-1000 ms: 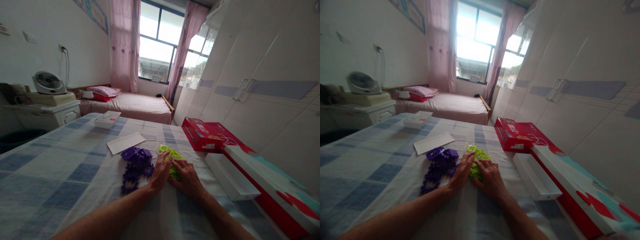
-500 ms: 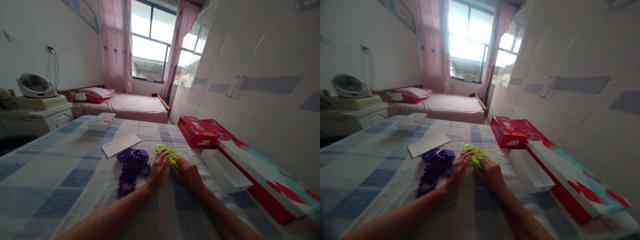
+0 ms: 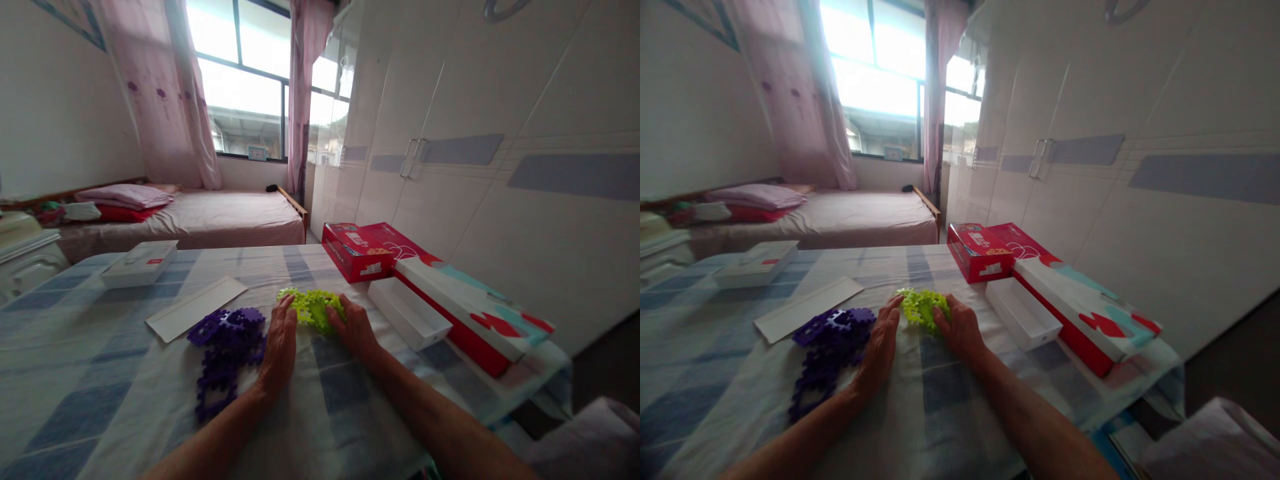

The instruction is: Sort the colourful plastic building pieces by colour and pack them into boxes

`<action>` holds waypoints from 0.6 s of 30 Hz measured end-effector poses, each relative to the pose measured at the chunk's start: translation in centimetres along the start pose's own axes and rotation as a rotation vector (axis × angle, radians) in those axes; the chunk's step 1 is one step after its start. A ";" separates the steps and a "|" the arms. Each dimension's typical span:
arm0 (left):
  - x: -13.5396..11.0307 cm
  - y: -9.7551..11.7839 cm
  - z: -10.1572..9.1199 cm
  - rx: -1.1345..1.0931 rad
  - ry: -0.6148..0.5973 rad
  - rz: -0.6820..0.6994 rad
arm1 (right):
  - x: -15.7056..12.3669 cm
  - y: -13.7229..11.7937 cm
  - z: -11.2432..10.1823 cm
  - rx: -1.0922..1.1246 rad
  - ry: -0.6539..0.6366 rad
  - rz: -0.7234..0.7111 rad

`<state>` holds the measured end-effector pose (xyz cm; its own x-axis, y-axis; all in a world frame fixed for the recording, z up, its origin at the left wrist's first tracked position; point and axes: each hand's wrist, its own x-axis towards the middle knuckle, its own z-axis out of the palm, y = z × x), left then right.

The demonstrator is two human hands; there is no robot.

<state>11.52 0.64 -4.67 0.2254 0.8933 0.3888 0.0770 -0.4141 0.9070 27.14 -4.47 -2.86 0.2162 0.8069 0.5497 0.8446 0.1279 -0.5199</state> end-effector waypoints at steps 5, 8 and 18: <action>0.2 -0.4 0.1 -0.025 -0.008 -0.061 | 0.7 0.6 -0.2 0.209 0.110 0.201; 0.3 -0.5 0.1 -0.029 -0.007 -0.064 | 1.0 0.9 -0.6 0.407 0.152 0.311; 0.5 -1.1 -0.1 -0.017 -0.042 -0.081 | 1.7 1.4 -3.9 0.971 0.229 0.569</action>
<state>11.49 1.57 -5.50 0.2594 0.9157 0.3069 0.0802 -0.3371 0.9380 30.59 -5.18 -0.10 0.6137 0.7791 0.1278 -0.1167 0.2497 -0.9613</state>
